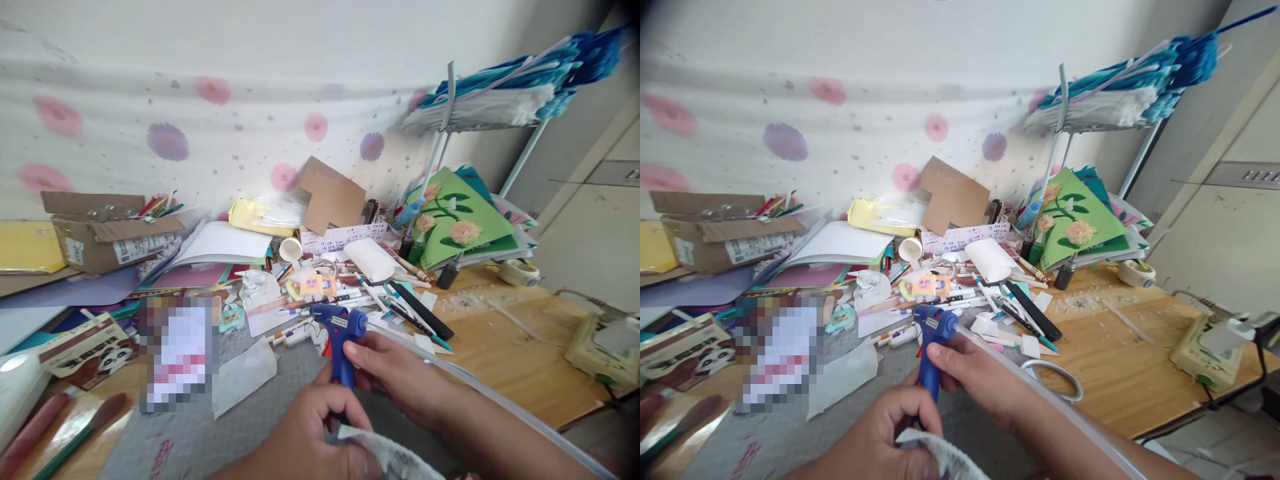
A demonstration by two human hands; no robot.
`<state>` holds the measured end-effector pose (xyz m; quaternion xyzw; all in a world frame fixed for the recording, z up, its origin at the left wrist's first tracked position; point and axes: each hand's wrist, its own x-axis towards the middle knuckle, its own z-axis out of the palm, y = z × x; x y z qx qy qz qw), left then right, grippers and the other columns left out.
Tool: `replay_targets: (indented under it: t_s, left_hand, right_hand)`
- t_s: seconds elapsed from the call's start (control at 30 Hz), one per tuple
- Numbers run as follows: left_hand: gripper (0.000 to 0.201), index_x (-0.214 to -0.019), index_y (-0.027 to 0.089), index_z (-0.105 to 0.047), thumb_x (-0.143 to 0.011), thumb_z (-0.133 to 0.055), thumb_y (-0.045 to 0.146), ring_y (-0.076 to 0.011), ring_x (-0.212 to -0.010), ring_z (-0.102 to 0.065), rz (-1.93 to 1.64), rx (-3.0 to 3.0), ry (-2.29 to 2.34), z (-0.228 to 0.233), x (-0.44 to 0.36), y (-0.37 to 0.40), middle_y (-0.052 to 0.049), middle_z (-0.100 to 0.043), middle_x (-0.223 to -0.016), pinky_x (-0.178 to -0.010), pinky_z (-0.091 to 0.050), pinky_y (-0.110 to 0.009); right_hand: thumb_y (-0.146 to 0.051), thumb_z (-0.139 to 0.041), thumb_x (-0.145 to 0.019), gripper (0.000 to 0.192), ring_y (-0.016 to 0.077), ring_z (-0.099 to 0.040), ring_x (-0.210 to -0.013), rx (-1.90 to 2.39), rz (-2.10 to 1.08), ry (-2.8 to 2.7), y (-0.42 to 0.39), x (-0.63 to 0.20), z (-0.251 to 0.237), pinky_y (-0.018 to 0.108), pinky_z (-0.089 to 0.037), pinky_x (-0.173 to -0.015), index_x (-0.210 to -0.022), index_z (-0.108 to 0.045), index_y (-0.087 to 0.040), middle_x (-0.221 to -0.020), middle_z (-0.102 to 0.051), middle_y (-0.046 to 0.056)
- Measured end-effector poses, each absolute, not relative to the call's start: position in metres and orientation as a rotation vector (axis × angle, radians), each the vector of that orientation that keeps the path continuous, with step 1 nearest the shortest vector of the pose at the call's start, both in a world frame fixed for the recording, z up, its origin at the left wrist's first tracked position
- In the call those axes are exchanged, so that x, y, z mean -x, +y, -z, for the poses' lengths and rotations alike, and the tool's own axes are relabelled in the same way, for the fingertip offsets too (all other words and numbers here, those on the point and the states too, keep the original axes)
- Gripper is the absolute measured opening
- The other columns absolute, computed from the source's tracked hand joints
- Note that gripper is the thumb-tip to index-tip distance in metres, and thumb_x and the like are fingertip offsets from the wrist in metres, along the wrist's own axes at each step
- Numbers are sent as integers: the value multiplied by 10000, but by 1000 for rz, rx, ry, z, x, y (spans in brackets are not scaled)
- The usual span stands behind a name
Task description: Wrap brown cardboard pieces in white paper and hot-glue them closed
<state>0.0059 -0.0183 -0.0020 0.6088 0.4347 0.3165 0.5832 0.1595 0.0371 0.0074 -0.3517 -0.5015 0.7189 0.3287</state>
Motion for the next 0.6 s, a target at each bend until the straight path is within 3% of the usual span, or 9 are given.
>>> replay_targets:
  t_s: [0.1,0.17,0.3,0.37,0.47,0.6]
  left_hand:
    - [355,-637,161,-593,-560,-752,469,-96,-566,-417,-670,-1267,935,2,-5,-20,33,-499,-610,-536,-304,-218]
    - [374,-622,156,-580,-530,-784,456,-83,-549,-407,-693,-1161,889,1,-5,-19,46,-490,-577,-529,-295,-211]
    - [310,-575,143,-568,-496,-837,277,-128,-640,-548,-843,-917,737,0,-5,-13,5,-604,-692,-613,-394,-242]
    - [247,-588,142,-578,-521,-813,177,-194,-802,-616,-989,-749,692,-2,-6,-9,-37,-666,-882,-725,-447,-295]
    - [136,-781,155,-649,-663,-714,134,-204,-847,-653,-1126,-577,757,-6,-4,-2,-67,-702,-949,-792,-479,-325]
    - [259,-982,170,-641,-731,-655,103,-178,-813,-682,-1353,-471,940,-8,1,12,-65,-726,-930,-707,-534,-271]
  right_hand:
    - [-433,-672,-735,305,53,-471,-538,967,-1897,-1229,34,-152,-4,177,-341,-508,-806,-627,-139,-663,-579,-25]
    - [-419,-669,-733,293,84,-544,-594,976,-1906,-1196,34,-152,-6,210,-407,-570,-810,-634,-138,-704,-616,-1]
    - [-381,-645,-750,247,119,-592,-586,992,-1823,-1149,39,-160,-13,263,-463,-599,-799,-619,-140,-673,-634,9]
    - [-353,-625,-765,213,128,-610,-577,1012,-1750,-1112,45,-167,-17,270,-481,-598,-811,-605,-146,-652,-638,7]
    - [-332,-604,-771,168,122,-612,-520,1040,-1673,-1064,54,-183,-21,242,-470,-527,-810,-575,-171,-594,-615,-22]
    - [-352,-588,-779,182,123,-583,-458,1082,-1632,-1102,57,-203,-24,214,-416,-441,-773,-568,-172,-515,-615,-10]
